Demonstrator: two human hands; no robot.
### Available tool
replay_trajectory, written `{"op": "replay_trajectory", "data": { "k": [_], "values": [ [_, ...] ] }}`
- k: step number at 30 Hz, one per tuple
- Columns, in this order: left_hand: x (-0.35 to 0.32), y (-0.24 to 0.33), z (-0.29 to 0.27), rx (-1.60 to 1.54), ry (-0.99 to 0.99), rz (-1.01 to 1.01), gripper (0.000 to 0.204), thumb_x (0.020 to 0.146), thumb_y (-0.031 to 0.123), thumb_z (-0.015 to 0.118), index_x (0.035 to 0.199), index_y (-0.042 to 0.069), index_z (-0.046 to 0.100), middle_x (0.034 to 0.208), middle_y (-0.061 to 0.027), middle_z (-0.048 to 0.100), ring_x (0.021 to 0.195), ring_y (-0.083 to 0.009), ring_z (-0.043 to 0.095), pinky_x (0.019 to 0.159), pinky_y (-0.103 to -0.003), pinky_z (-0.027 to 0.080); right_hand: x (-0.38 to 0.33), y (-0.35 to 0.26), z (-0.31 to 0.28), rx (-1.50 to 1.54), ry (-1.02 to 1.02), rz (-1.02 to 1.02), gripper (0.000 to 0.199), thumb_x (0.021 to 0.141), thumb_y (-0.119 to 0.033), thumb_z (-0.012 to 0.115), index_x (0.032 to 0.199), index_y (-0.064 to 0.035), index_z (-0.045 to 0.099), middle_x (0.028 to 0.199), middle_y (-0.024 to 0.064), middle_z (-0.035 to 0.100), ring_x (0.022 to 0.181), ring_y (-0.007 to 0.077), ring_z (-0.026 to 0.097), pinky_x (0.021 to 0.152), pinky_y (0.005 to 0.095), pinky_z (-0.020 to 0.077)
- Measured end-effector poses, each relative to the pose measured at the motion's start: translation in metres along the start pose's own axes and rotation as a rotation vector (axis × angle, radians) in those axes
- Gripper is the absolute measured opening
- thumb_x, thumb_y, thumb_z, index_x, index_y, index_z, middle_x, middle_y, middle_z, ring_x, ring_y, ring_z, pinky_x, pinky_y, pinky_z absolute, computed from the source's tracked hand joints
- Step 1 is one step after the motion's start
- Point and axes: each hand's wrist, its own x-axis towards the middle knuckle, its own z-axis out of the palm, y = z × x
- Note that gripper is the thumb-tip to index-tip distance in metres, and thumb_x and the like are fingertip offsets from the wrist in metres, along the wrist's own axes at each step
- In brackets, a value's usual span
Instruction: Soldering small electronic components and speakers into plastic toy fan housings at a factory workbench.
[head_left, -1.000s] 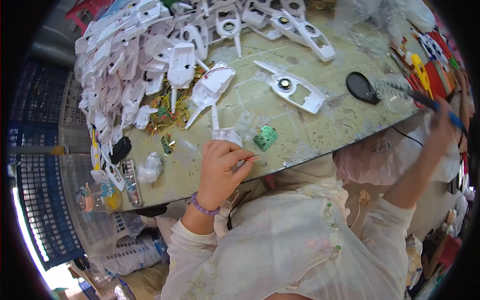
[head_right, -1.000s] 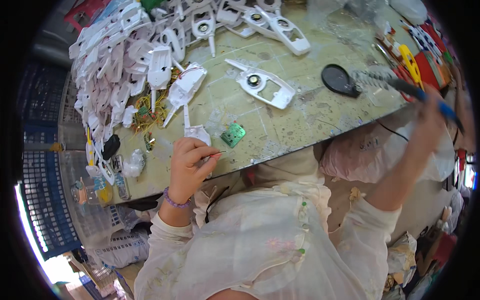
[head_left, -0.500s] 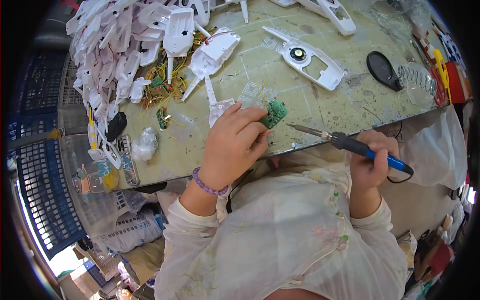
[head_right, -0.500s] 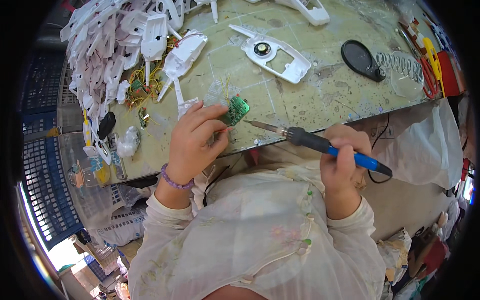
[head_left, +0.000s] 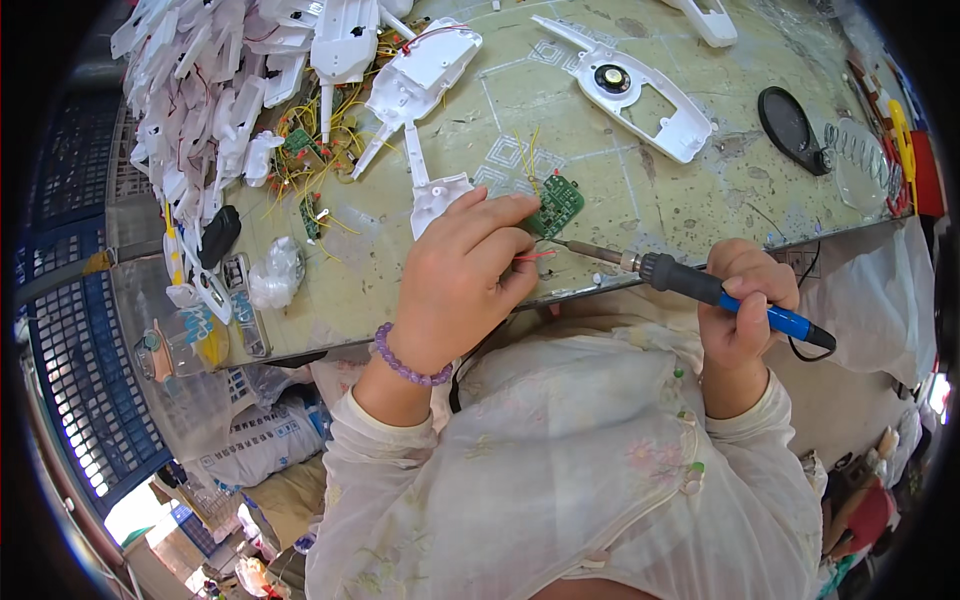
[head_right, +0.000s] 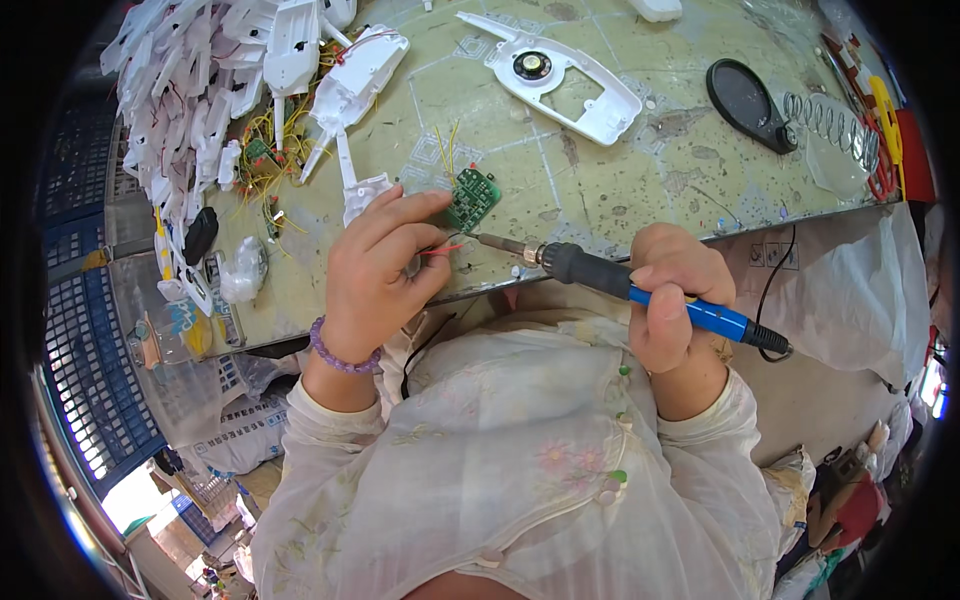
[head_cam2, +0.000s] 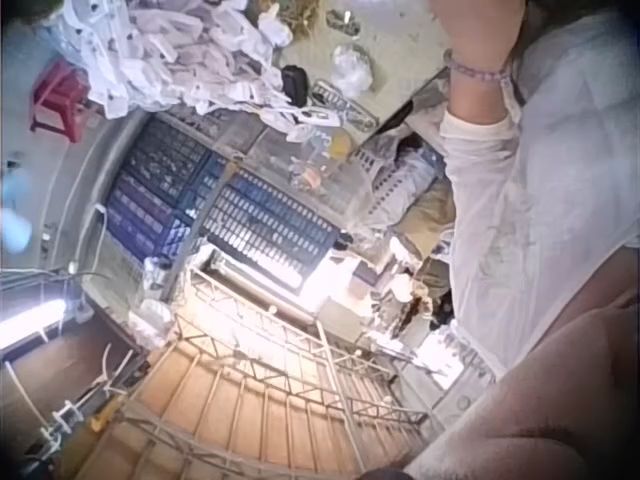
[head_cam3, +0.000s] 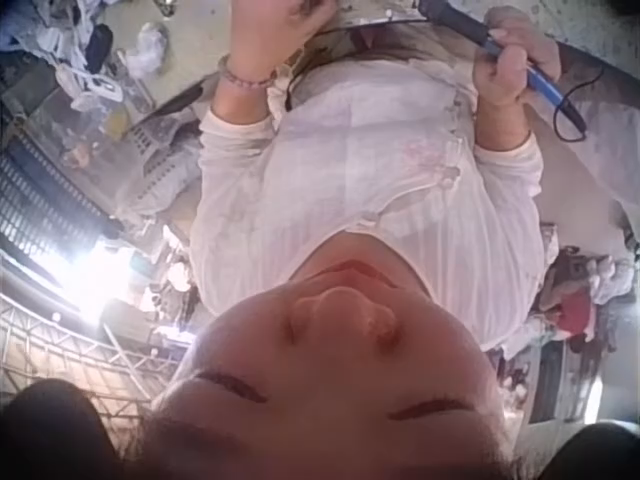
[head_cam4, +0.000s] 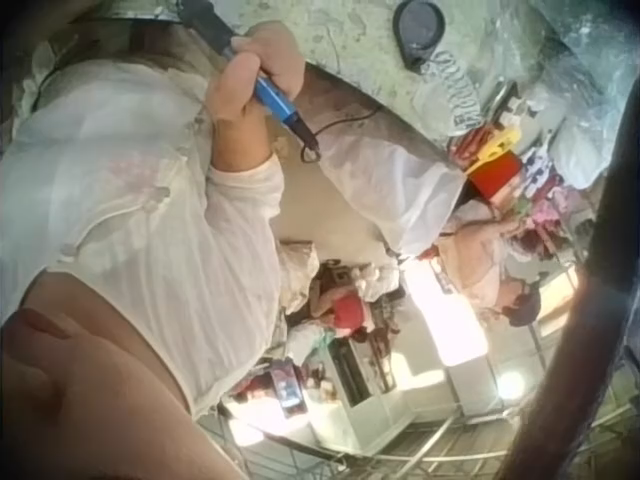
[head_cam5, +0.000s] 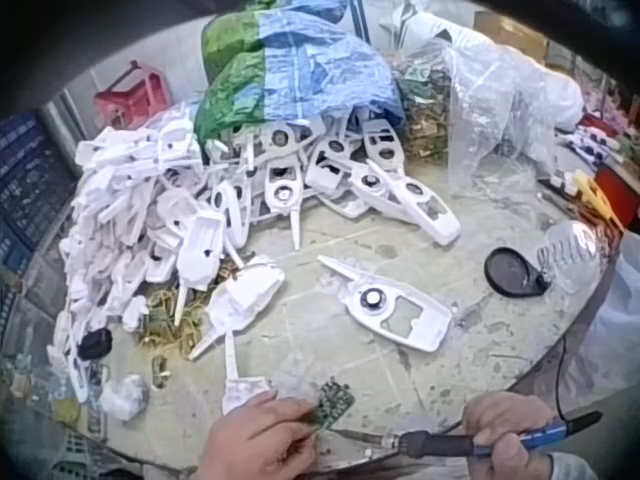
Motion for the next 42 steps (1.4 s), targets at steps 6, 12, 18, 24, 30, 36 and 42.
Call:
{"op": "replay_trajectory", "data": {
  "k": [6, 12, 18, 24, 30, 36, 42],
  "values": [
    [-0.0008, 0.0003, 0.0013, 0.009, 0.005, 0.001, 0.015, 0.066, 0.001, 0.069, 0.079, 0.004, 0.062, 0.104, -0.0101, 0.067, 0.092, -0.0274, 0.065, 0.093, -0.044, 0.049, 0.0008, -0.0016, 0.0012, -0.029, -0.040, 0.010, 0.023, 0.092, -0.025, 0.050, 0.084, -0.0034, 0.048, 0.065, 0.0069, 0.045, 0.054, 0.0175, 0.040, 0.051, 0.0316, 0.0330],
    [-0.0013, 0.0008, 0.0021, 0.019, 0.019, 0.008, 0.016, 0.066, 0.001, 0.070, 0.080, 0.003, 0.062, 0.103, -0.0102, 0.067, 0.093, -0.0274, 0.065, 0.093, -0.044, 0.049, -0.0025, 0.0013, -0.0032, -0.031, -0.053, -0.003, 0.024, 0.092, -0.026, 0.051, 0.085, -0.0035, 0.049, 0.065, 0.0072, 0.046, 0.055, 0.0181, 0.041, 0.051, 0.0315, 0.0338],
    [-0.0018, 0.0028, 0.0021, 0.056, 0.013, 0.020, 0.016, 0.066, 0.001, 0.070, 0.080, 0.003, 0.063, 0.104, -0.0100, 0.067, 0.094, -0.0268, 0.065, 0.093, -0.044, 0.049, -0.0023, -0.0011, -0.0009, -0.044, -0.043, 0.013, 0.024, 0.092, -0.026, 0.051, 0.085, -0.0033, 0.049, 0.066, 0.0080, 0.047, 0.055, 0.0187, 0.043, 0.050, 0.0320, 0.0352],
    [-0.0024, 0.0022, 0.0034, 0.074, 0.018, 0.026, 0.016, 0.067, 0.001, 0.071, 0.080, 0.004, 0.063, 0.105, -0.0095, 0.067, 0.097, -0.0260, 0.064, 0.093, -0.044, 0.049, -0.0015, -0.0011, -0.0004, -0.075, -0.063, 0.005, 0.027, 0.093, -0.029, 0.051, 0.086, -0.0032, 0.048, 0.066, 0.0078, 0.047, 0.056, 0.0188, 0.043, 0.052, 0.0321, 0.0366],
    [-0.0027, 0.0031, 0.0032, 0.074, 0.016, 0.022, 0.015, 0.067, 0.001, 0.071, 0.080, 0.003, 0.063, 0.105, -0.0094, 0.067, 0.097, -0.0259, 0.064, 0.093, -0.044, 0.049, -0.0015, -0.0025, 0.0009, -0.096, -0.065, 0.019, 0.028, 0.094, -0.030, 0.052, 0.085, -0.0034, 0.048, 0.066, 0.0073, 0.047, 0.057, 0.0184, 0.043, 0.052, 0.0316, 0.0363],
    [-0.0037, 0.0054, 0.0055, 0.077, 0.035, 0.026, 0.015, 0.067, 0.001, 0.071, 0.080, 0.003, 0.063, 0.104, -0.0101, 0.067, 0.096, -0.0263, 0.064, 0.091, -0.044, 0.049, -0.0026, -0.0030, -0.0016, -0.094, -0.125, -0.037, 0.029, 0.093, -0.031, 0.052, 0.085, -0.0035, 0.049, 0.065, 0.0065, 0.046, 0.055, 0.0180, 0.043, 0.050, 0.0307, 0.0347],
    [-0.0063, 0.0025, 0.0066, 0.096, 0.017, 0.062, 0.017, 0.071, 0.005, 0.070, 0.084, 0.002, 0.060, 0.107, -0.0090, 0.062, 0.099, -0.0252, 0.062, 0.093, -0.042, 0.048, -0.0007, -0.0050, -0.0030, -0.138, -0.251, -0.176, 0.030, 0.093, -0.031, 0.052, 0.083, -0.0031, 0.051, 0.065, 0.0075, 0.048, 0.053, 0.0183, 0.043, 0.048, 0.0309, 0.0338]
  ]
}}
